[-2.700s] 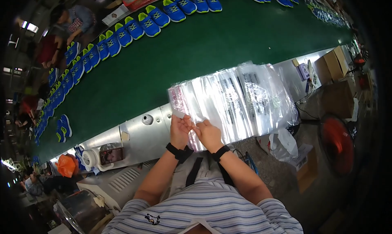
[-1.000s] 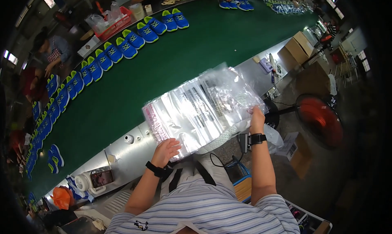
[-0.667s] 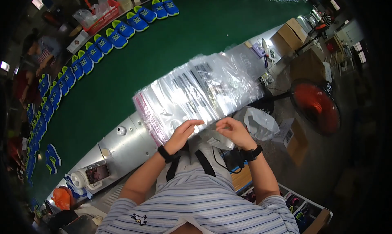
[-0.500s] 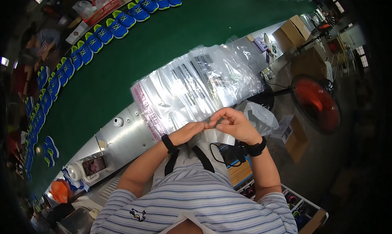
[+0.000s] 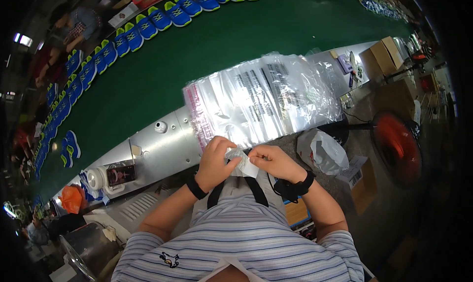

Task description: The recorder labels and bags finished shoes at a production line station.

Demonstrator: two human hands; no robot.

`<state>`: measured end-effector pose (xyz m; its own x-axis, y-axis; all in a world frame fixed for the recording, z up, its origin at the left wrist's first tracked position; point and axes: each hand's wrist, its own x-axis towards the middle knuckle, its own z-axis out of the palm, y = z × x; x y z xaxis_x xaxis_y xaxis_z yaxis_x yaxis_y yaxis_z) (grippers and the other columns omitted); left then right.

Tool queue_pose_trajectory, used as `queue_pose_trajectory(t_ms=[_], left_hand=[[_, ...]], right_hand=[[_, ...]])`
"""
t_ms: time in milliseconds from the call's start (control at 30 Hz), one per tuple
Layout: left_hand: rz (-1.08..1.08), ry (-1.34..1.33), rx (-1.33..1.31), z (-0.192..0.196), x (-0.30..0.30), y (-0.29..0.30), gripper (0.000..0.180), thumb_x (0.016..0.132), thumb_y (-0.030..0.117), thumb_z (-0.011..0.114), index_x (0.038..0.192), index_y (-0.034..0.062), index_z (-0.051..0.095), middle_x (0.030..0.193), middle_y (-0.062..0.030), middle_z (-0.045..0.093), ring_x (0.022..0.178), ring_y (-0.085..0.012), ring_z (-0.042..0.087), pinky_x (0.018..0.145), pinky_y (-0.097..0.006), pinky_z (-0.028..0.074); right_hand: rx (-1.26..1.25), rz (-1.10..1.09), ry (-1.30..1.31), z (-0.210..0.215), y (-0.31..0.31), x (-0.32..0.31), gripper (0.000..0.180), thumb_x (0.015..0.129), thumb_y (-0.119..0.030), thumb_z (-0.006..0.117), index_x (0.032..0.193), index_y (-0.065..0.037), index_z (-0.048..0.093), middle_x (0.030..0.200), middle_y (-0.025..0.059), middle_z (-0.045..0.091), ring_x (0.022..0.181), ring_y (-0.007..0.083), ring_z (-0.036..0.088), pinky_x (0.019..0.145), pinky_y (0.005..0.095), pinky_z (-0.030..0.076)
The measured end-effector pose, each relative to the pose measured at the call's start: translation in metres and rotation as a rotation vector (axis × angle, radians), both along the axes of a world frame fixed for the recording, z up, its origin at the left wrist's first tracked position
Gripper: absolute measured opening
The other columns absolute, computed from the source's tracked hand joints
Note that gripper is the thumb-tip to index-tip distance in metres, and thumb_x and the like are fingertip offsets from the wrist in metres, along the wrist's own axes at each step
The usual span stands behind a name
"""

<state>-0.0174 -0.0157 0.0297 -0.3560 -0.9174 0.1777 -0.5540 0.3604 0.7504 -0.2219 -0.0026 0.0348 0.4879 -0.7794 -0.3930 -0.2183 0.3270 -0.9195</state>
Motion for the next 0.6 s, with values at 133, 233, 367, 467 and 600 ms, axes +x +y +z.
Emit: queue_pose_trajectory(t_ms=[133,233,367,467,600], left_hand=[[0.073,0.393,0.698,-0.005,0.009,0.031,0.015,0.08,0.014,0.057,0.085,-0.0004,0.057,0.075,-0.0127,0.057,0.066,-0.0276,0.054,0.06,-0.033,0.042],[0.121,0.445,0.759,-0.012,0.014,0.041,0.019,0.087,0.014,0.052,0.093,-0.0024,0.059,0.076,-0.007,0.059,0.066,-0.0141,0.055,0.062,-0.025,0.044],[0.295,0.814,1.02,-0.021,0.023,0.043,0.022,0.089,0.014,0.05,0.099,-0.0033,0.058,0.086,-0.0058,0.06,0.076,-0.0103,0.057,0.069,-0.021,0.046],[0.314,1.103,1.162,-0.03,0.029,0.038,0.02,0.089,0.014,0.05,0.098,-0.0034,0.057,0.09,-0.009,0.06,0.08,-0.0137,0.059,0.072,-0.024,0.048],[0.359,1.182,1.229,-0.031,0.033,0.029,0.023,0.088,0.014,0.051,0.099,-0.0057,0.055,0.089,-0.0099,0.058,0.076,-0.0143,0.058,0.068,-0.023,0.05]], right_hand=[[-0.148,-0.066,-0.021,-0.003,0.0,0.029,0.006,0.08,-0.005,0.059,0.083,0.0,0.061,0.07,0.005,0.057,0.065,0.0108,0.051,0.06,0.0239,0.04],[-0.23,-0.076,0.116,-0.004,0.003,0.049,0.006,0.078,-0.007,0.062,0.077,-0.001,0.061,0.069,0.0061,0.057,0.06,0.0124,0.052,0.056,0.0252,0.041],[-0.346,-0.128,0.281,-0.004,0.003,0.065,0.009,0.076,-0.008,0.064,0.074,-0.001,0.058,0.065,0.0061,0.055,0.054,0.0137,0.05,0.051,0.026,0.04],[-0.207,-0.21,0.158,-0.007,0.001,0.07,0.009,0.076,-0.007,0.064,0.074,-0.001,0.057,0.064,0.0073,0.053,0.055,0.0151,0.05,0.052,0.0261,0.04],[-0.22,-0.252,0.138,-0.012,-0.002,0.063,0.01,0.076,-0.008,0.064,0.075,-0.001,0.056,0.066,0.0079,0.053,0.056,0.0156,0.05,0.052,0.0263,0.04]])
